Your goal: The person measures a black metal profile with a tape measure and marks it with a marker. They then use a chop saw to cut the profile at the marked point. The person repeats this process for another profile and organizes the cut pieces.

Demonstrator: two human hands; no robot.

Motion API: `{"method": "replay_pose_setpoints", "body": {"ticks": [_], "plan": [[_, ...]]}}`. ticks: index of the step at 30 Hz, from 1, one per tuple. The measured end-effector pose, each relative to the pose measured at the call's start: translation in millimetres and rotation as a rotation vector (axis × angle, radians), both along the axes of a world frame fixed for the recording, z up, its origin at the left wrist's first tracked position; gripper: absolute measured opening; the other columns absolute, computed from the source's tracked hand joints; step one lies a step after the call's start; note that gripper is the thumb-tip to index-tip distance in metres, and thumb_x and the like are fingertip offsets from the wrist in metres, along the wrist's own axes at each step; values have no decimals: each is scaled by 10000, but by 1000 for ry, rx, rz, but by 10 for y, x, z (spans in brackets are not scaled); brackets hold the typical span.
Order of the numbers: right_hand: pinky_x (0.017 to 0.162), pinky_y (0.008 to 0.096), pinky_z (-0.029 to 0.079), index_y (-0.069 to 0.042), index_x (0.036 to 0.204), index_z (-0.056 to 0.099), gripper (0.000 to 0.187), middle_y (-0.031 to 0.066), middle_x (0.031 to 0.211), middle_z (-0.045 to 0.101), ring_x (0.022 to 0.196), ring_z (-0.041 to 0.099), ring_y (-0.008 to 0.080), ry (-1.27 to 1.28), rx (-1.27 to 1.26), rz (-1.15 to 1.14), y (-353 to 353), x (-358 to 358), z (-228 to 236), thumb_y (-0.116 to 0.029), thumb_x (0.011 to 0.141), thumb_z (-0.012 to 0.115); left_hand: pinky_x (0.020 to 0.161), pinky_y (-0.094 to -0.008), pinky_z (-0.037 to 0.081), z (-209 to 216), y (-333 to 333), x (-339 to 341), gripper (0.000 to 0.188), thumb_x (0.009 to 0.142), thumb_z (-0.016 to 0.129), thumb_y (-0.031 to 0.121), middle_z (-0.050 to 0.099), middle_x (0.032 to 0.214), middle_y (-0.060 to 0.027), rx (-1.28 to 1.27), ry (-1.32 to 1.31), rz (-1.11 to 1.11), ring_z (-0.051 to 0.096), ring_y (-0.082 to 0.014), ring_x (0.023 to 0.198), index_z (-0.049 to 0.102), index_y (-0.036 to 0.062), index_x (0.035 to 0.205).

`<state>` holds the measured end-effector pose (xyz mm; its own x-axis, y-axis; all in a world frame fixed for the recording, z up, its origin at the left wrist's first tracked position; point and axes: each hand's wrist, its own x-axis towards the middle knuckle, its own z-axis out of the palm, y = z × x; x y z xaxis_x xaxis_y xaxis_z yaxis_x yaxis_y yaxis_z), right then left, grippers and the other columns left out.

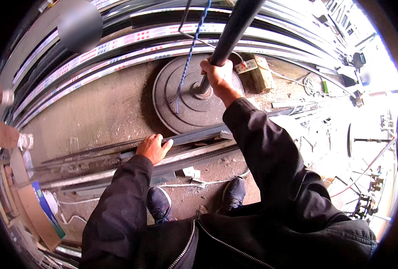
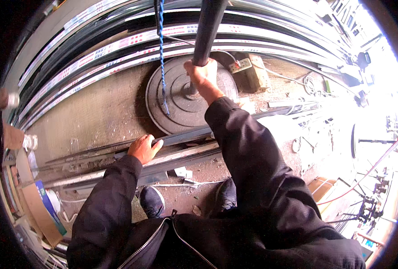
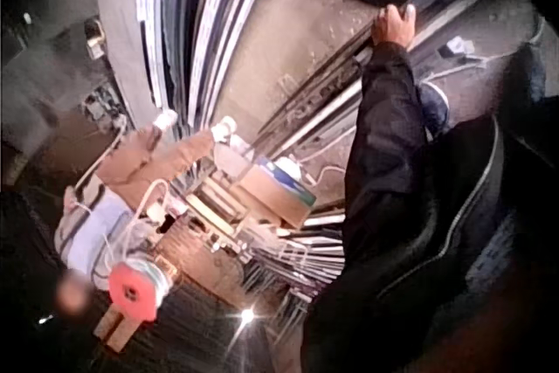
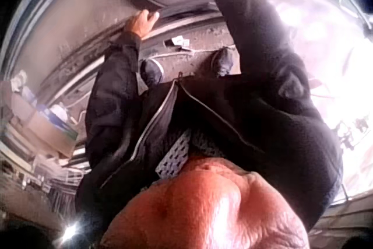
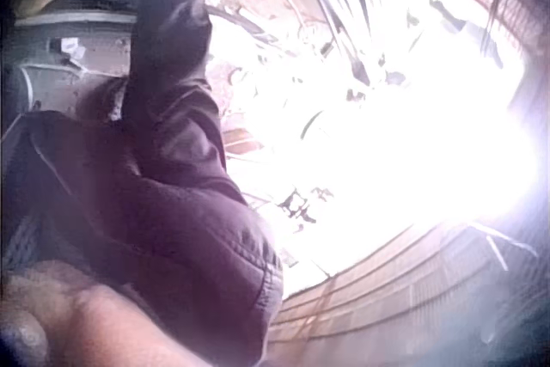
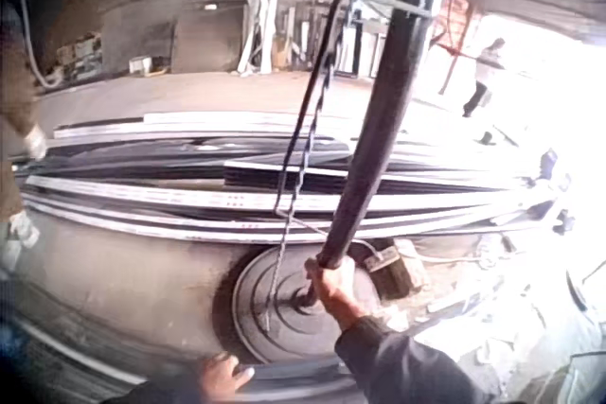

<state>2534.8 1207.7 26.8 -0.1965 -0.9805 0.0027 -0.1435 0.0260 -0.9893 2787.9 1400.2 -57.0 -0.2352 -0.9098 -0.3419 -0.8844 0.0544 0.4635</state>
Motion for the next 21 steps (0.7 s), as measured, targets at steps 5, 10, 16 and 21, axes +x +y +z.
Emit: {"method": "replay_pose_setpoints", "body": {"ticks": [5, 10, 16, 21], "plan": [[496, 304, 405, -41, 592, 531, 228, -33, 594, 522, 577, 479, 63, -29, -5, -42, 13, 95, -17, -140, 719, 693, 826, -498, 518, 22, -104, 29, 411, 949, 621, 442, 674, 954, -203, -120, 96, 26, 650, -399, 960, 640, 31, 956], [504, 352, 438, 1, 612, 529, 241, 9, 562, 511, 582, 477, 81, 115, -9, -88, 73, 39, -35, -146, 713, 691, 651, -369, 535, 727, -505, -488, 226, 987, 628, 283, 679, 810, -128, -562, 464, -13, 681, -278, 697, 658, 60, 999], [572, 399, 486, 36, 678, 577, 239, 112, 582, 570, 627, 532, 111, 44, -6, -131, 76, 54, 68, -150, 661, 725, 998, -416, 467, 1686, -1014, -1248, 557, 966, 651, 266, 569, 1259, -202, -764, 709, -41, 581, -302, 1162, 436, -29, 1387], [627, 395, 501, 45, 752, 622, 357, 99, 634, 604, 691, 538, 79, -141, -163, -134, 156, 62, 70, -258, 712, 808, 923, -388, 489, 2155, -1373, -1757, 620, 958, 695, 376, 593, 1159, -209, -904, 754, 79, 607, -283, 1057, 459, -81, 1304]]}}
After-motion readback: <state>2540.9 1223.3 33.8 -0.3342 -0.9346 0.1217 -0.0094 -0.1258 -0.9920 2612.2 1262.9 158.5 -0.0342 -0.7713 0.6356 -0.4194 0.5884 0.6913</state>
